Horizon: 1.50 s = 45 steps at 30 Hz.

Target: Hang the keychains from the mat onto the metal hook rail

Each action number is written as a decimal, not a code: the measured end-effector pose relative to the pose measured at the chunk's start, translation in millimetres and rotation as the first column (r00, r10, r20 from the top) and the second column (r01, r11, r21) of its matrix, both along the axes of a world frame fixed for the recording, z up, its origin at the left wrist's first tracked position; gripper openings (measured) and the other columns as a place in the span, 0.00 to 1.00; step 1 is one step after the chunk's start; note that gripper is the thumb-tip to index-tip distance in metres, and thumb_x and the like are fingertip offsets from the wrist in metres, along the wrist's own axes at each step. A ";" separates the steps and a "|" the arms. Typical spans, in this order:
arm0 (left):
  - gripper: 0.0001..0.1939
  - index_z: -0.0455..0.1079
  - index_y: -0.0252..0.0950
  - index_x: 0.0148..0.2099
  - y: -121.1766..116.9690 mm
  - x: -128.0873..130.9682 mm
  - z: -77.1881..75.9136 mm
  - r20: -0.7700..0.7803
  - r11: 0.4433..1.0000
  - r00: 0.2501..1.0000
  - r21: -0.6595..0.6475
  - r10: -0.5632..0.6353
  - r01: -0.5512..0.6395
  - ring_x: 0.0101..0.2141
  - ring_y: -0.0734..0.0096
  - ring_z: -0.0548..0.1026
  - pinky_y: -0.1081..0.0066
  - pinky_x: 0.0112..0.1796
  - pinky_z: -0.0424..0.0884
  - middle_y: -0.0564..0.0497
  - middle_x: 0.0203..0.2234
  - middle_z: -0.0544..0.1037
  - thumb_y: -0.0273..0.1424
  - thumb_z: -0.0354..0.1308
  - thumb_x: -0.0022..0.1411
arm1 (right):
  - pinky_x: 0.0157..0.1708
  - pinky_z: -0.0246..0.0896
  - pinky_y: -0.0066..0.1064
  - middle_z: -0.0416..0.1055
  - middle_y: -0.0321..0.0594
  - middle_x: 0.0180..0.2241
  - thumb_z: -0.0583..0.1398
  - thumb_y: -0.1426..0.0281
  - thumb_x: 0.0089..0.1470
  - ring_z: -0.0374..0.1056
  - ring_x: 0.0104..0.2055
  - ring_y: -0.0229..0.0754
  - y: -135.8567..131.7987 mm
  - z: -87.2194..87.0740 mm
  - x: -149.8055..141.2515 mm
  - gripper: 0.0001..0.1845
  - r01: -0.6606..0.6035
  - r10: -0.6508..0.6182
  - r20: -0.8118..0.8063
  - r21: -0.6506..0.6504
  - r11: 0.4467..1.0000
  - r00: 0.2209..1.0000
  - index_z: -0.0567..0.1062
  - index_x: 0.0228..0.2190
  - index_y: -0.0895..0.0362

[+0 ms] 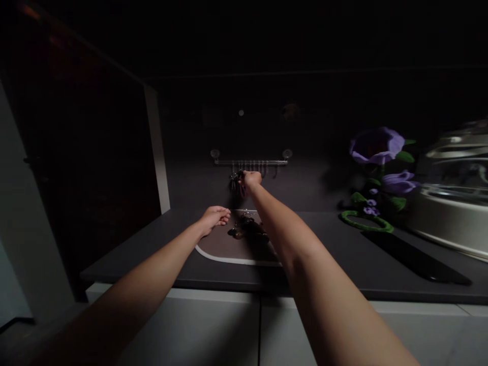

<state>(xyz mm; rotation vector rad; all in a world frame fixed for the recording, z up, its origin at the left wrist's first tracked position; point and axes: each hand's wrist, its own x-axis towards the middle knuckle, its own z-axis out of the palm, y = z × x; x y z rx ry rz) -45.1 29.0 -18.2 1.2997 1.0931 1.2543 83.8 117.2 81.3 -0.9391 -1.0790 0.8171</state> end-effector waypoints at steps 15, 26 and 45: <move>0.05 0.66 0.30 0.28 -2.4 -0.9 2.6 -0.021 1.000 1.000 -0.011 0.003 -0.003 0.17 0.84 0.66 0.79 0.21 0.61 0.53 0.20 0.69 0.24 0.51 0.56 | 0.20 0.63 0.24 0.62 0.31 0.15 0.54 0.77 0.48 0.60 0.16 0.29 -17.1 -15.8 3.6 0.03 -0.073 0.066 -0.098 -0.068 0.995 0.993 0.66 0.25 0.60; 0.05 0.68 0.33 0.33 -9.8 -11.5 11.5 -0.081 0.997 0.994 -0.033 -0.074 0.071 0.23 0.83 0.69 0.79 0.26 0.65 0.52 0.26 0.73 0.25 0.58 0.51 | 0.22 0.63 0.27 0.64 0.34 0.21 0.55 0.76 0.49 0.59 0.19 0.29 -56.0 -36.9 11.7 0.02 -0.066 0.081 0.144 -0.103 0.992 0.986 0.66 0.25 0.59; 0.17 0.72 0.30 0.28 -18.7 -15.3 11.4 -0.593 0.934 0.775 0.102 -0.218 0.341 0.20 0.80 0.63 0.75 0.24 0.55 0.54 0.18 0.71 0.41 0.63 0.40 | 0.41 0.58 0.29 0.73 0.44 0.37 0.55 0.72 0.51 0.68 0.40 0.40 -117.2 -83.7 43.7 0.11 -0.150 -0.091 0.924 0.156 0.976 0.372 0.74 0.36 0.60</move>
